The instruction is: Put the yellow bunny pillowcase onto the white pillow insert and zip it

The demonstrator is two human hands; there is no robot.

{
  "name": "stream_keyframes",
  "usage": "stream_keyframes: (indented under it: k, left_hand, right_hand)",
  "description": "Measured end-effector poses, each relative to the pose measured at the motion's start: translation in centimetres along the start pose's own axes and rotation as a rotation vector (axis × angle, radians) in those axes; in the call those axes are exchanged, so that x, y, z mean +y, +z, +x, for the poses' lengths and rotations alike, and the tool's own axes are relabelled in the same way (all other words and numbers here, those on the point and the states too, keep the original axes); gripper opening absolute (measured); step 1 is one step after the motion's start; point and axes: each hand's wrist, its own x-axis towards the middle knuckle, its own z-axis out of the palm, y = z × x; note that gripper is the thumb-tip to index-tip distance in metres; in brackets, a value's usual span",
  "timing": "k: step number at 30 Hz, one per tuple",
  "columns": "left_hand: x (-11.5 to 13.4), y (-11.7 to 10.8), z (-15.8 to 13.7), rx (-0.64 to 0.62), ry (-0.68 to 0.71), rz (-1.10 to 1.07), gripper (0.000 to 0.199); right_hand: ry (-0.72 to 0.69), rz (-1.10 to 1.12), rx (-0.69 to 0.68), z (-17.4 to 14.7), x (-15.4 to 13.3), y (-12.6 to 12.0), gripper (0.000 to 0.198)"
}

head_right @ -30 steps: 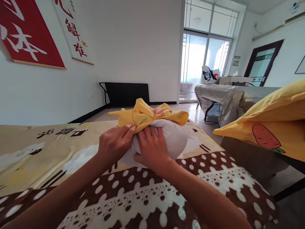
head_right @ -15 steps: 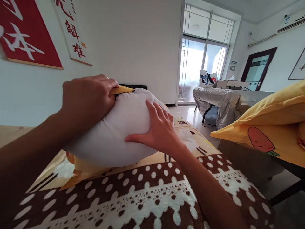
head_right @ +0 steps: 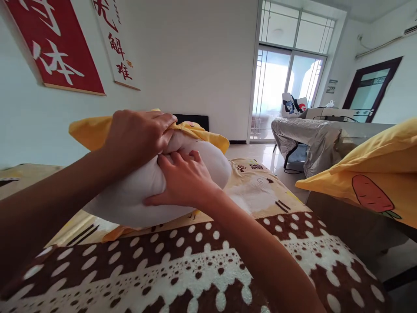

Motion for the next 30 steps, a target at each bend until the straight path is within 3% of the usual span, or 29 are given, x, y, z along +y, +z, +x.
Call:
stream_keyframes:
  k: [6,10,14,18,21,25,27,30]
  left_hand:
    - [0.8,-0.3,-1.4,-0.067,0.171,0.180,0.037]
    - [0.9,-1.1,-0.8,-0.030,0.209,0.287,0.047]
    - [0.4,-2.9,0.4,0.127,0.137,0.273,0.046]
    - [-1.2,-3.8,-0.4,0.377,0.001,-0.055,0.030]
    - [-2.8,-1.5,-2.6,0.455,-0.090,-0.289,0.018]
    - [-3.4,4.2,-4.7,0.147,-0.150,-0.438,0.017]
    - [-2.8,6.2,-5.0,0.126,-0.166,-0.473,0.020]
    - [-2.0,7.1,-4.7,0.127,-0.216,-0.584,0.018]
  right_hand:
    - [0.197,-0.114,0.167,2.3,1.7,1.0,0.068]
    - [0.319,-0.203,0.302,3.2,2.2,0.6,0.055]
    - [0.371,-0.234,0.446,4.0,1.4,-1.2,0.056]
    - [0.410,-0.184,0.491,3.4,2.9,-2.3,0.072]
    - [0.434,-0.097,0.420,1.1,5.7,-1.3,0.077]
    - [0.420,-0.081,0.397,-2.3,8.4,1.0,0.080]
    - [0.421,-0.118,0.422,-3.4,9.0,1.4,0.081]
    - [0.407,-0.188,0.439,-4.6,9.7,1.3,0.081]
